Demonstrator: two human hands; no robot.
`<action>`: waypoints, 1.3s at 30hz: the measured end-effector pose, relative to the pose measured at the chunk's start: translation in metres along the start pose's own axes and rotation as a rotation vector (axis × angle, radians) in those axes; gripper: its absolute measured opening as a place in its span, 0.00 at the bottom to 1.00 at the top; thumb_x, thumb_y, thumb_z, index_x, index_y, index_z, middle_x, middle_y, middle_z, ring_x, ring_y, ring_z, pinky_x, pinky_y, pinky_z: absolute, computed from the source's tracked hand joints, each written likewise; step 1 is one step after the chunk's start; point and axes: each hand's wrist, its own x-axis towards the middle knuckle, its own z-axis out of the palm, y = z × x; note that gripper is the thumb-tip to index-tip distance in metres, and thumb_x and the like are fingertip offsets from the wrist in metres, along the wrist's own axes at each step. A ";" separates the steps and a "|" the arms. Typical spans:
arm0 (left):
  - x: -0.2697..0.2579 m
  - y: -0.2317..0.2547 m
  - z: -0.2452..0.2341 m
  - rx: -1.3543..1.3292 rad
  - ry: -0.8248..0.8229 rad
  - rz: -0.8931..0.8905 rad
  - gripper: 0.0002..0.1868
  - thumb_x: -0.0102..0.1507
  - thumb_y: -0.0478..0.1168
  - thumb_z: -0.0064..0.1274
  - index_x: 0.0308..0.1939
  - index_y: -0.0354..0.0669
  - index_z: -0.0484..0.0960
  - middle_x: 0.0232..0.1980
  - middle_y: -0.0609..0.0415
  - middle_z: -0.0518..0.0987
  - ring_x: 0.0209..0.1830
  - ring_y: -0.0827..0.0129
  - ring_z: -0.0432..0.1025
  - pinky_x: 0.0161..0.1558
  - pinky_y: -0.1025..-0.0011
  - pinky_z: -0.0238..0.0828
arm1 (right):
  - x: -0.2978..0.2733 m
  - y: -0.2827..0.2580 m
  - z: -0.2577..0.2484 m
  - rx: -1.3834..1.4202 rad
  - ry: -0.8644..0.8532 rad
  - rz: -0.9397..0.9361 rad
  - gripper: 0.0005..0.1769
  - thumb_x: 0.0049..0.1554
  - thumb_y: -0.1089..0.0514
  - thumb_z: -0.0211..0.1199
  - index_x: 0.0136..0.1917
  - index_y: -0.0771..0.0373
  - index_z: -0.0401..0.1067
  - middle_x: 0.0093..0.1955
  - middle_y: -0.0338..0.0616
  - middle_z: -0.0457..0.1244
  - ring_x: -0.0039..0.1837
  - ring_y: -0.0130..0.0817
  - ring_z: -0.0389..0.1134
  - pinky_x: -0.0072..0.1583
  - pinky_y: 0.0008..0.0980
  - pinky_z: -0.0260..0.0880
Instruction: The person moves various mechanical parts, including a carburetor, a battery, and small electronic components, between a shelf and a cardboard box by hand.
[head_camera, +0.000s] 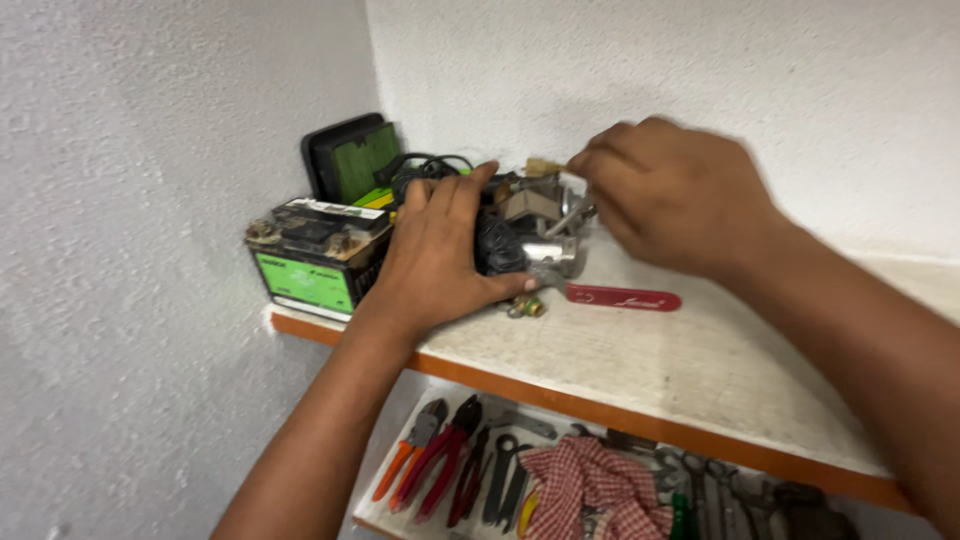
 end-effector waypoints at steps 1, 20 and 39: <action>0.000 0.000 0.001 -0.003 0.012 0.015 0.61 0.41 0.57 0.75 0.72 0.39 0.62 0.62 0.41 0.72 0.59 0.47 0.63 0.62 0.52 0.61 | -0.001 0.004 -0.004 0.007 0.149 -0.059 0.09 0.67 0.52 0.60 0.59 0.52 0.73 0.59 0.38 0.68 0.56 0.32 0.71 0.46 0.33 0.76; -0.005 -0.010 0.003 -0.064 0.125 0.128 0.47 0.50 0.49 0.66 0.70 0.35 0.66 0.63 0.37 0.71 0.61 0.45 0.65 0.61 0.50 0.62 | -0.006 -0.012 0.018 -0.123 0.274 -0.191 0.10 0.62 0.47 0.63 0.54 0.50 0.77 0.61 0.40 0.68 0.69 0.36 0.64 0.71 0.51 0.59; -0.001 -0.009 0.007 -0.048 0.036 0.036 0.55 0.47 0.53 0.73 0.73 0.39 0.62 0.68 0.37 0.68 0.67 0.44 0.63 0.66 0.52 0.60 | -0.003 -0.011 0.024 0.049 -0.250 -0.008 0.30 0.54 0.45 0.64 0.68 0.50 0.65 0.70 0.49 0.59 0.75 0.45 0.55 0.72 0.59 0.50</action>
